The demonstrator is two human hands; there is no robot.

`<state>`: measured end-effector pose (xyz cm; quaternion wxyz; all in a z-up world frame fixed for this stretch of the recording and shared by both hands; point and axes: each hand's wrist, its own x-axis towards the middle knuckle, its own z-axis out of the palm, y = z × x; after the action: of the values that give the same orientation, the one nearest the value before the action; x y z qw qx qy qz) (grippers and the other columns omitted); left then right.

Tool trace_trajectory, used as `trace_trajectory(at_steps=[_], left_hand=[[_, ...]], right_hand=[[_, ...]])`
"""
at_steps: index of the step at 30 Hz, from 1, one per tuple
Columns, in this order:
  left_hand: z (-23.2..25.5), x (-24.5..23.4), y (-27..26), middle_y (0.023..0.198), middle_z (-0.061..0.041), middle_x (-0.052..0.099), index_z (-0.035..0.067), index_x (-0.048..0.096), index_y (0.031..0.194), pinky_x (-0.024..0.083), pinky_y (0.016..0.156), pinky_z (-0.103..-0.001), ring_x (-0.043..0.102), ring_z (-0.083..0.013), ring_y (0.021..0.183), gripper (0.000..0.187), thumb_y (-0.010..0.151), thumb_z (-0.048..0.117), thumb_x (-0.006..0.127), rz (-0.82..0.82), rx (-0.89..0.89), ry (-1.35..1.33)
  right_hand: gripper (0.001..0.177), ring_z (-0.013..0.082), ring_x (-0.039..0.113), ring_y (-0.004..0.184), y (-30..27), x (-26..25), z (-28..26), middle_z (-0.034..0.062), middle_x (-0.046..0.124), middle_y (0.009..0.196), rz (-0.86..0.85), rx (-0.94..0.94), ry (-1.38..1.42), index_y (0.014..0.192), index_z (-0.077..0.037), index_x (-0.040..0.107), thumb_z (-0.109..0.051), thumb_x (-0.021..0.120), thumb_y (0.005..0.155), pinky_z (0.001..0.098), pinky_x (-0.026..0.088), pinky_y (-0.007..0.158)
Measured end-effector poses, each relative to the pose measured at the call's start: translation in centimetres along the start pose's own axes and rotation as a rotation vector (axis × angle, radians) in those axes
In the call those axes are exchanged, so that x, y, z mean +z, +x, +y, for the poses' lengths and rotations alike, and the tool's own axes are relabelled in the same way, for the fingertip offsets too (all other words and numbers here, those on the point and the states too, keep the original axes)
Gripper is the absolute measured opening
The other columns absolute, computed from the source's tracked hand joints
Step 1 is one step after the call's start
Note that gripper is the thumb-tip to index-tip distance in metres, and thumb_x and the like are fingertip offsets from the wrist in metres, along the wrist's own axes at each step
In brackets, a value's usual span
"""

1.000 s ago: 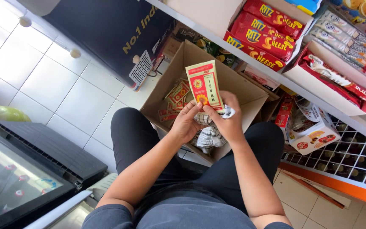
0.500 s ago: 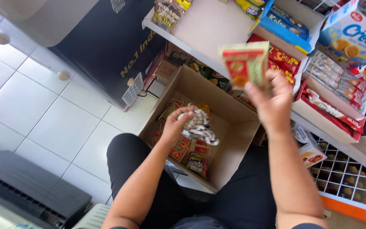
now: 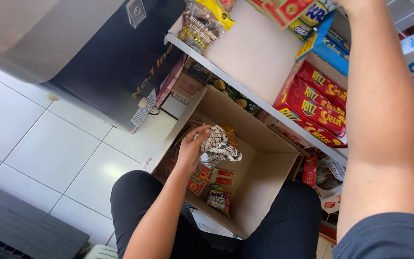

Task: The person is taking snack packets from a box on the floor and placing them onto grocery shelves.

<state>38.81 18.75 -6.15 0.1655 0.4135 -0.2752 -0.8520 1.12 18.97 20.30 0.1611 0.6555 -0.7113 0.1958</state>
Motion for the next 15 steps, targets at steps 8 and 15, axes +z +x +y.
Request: trace_trajectory(at_steps=[8, 15], left_hand=[[-3.1, -1.9, 2.1, 0.133, -0.011, 0.067, 0.015, 0.075, 0.123, 0.04, 0.11, -0.05, 0.055, -0.0267, 0.131, 0.035, 0.092, 0.031, 0.081, -0.138, 0.095, -0.074], [0.2, -0.9, 1.0, 0.151, -0.004, 0.055, 0.02, 0.068, 0.13, 0.035, 0.111, -0.058, 0.04, -0.0266, 0.145, 0.042, 0.09, 0.03, 0.074, -0.003, -0.034, 0.086]], right_hand=[[0.04, 0.0355, 0.067, 0.11, -0.1, -0.4, -4.2, 0.0198, 0.068, 0.122, -0.116, 0.039, 0.069, 0.127, -0.002, 0.066, -0.017, 0.083, 0.095, 0.046, 0.056, 0.091], [0.045, 0.0363, 0.065, 0.115, -1.7, -2.1, -11.9, 0.0201, 0.065, 0.128, -0.244, 0.093, 0.172, 0.131, -0.004, 0.065, -0.023, 0.083, 0.094, 0.0466, 0.054, 0.095]])
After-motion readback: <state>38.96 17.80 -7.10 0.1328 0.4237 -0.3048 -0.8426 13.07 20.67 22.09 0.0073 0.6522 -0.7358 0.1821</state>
